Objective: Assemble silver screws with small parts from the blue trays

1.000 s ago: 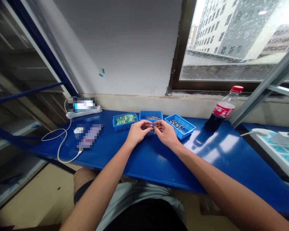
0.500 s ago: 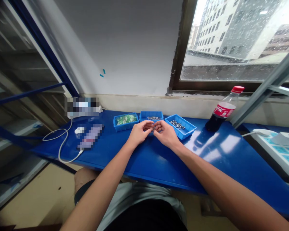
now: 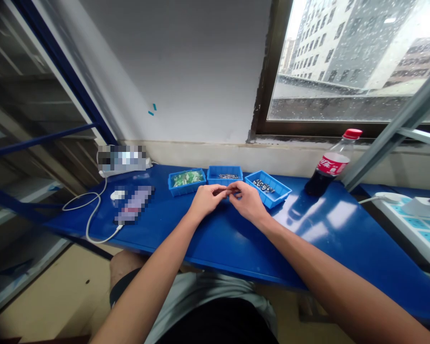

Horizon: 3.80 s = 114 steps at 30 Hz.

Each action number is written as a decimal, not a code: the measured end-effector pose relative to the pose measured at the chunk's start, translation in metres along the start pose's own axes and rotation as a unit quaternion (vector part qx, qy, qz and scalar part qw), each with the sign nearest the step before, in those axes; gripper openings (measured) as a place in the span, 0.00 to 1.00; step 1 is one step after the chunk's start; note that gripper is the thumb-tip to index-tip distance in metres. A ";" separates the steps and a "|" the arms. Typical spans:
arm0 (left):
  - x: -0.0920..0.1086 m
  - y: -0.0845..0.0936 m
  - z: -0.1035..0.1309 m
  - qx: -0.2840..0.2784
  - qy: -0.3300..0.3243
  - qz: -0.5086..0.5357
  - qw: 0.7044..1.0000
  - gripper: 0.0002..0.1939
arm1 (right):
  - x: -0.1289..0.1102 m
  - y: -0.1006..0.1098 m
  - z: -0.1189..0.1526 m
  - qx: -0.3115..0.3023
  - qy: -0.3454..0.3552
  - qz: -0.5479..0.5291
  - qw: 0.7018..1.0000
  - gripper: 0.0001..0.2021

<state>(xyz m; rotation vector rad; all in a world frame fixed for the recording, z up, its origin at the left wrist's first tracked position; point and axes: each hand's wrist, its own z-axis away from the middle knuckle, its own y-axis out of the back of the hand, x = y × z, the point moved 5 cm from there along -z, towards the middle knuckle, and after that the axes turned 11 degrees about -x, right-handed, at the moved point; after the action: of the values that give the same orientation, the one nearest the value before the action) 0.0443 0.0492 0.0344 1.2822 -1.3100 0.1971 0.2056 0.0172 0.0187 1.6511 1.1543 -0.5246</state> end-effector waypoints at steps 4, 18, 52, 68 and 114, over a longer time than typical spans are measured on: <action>-0.008 0.000 -0.001 0.018 0.007 0.019 1.000 0.10 | -0.001 0.001 0.000 0.016 -0.001 -0.003 1.000 0.07; -0.001 0.000 -0.001 0.026 -0.011 0.025 0.999 0.15 | 0.009 -0.003 -0.002 -0.005 -0.026 -0.003 1.000 0.12; -0.004 0.002 -0.003 0.053 -0.015 0.112 0.992 0.21 | 0.012 0.005 -0.003 0.040 -0.032 -0.136 0.989 0.19; -0.003 0.005 -0.001 0.077 -0.011 0.127 0.989 0.22 | 0.004 0.001 -0.002 0.051 -0.018 -0.230 0.972 0.23; 0.005 0.008 0.002 0.085 -0.067 0.028 0.994 0.23 | -0.009 0.002 0.001 0.012 -0.019 -0.105 0.994 0.16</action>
<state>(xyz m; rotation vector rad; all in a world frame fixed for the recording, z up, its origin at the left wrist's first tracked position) 0.0396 0.0481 0.0423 1.4221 -1.4709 0.2702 0.2029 0.0125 0.0267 1.5424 1.3059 -0.7031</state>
